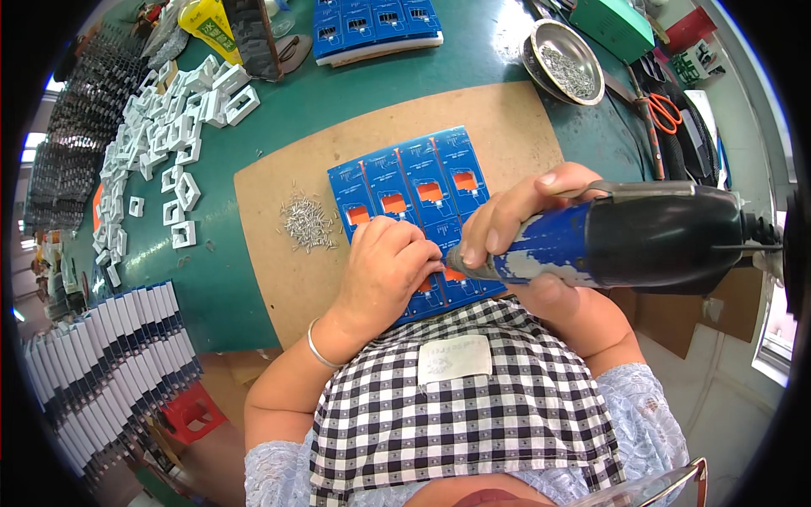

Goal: The person places plastic parts into a fixture, positions a circuit board panel over them, and drives screws into the board using an electric screwdriver.

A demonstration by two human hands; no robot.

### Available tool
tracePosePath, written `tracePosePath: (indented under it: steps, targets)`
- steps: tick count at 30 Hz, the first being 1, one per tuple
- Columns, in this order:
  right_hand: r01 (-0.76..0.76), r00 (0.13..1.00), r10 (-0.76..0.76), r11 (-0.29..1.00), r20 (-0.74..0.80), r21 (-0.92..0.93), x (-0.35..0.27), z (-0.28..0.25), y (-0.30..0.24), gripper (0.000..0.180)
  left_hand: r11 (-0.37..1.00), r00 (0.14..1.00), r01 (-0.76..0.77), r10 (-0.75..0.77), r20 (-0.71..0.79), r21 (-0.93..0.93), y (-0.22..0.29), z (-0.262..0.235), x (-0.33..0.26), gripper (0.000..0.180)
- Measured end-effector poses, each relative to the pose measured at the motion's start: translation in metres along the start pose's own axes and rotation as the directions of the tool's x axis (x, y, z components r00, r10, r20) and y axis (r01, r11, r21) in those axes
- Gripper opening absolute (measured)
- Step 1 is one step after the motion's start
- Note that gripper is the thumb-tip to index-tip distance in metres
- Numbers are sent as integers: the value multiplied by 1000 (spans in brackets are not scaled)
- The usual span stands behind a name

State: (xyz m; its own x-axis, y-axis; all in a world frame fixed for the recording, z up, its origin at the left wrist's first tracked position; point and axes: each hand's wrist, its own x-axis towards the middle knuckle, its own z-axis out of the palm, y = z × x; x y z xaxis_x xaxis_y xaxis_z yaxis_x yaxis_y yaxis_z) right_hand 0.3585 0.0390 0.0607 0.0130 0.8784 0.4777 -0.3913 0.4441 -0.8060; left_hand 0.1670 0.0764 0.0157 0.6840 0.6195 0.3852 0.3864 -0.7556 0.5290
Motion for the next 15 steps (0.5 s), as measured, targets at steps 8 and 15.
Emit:
tracePosePath:
  steps: [8, 15]
  targets:
    - [-21, 994, 17, 999, 104, 38, 5, 3, 5, 71, 999, 1000, 5, -6, -28, -36, -5, 0, -6, 16]
    - [-20, 992, 31, 996, 120, -90, 7, 30, 2, 58, 996, 999, -6, 2, -44, -86, -5, 1, -9, 14]
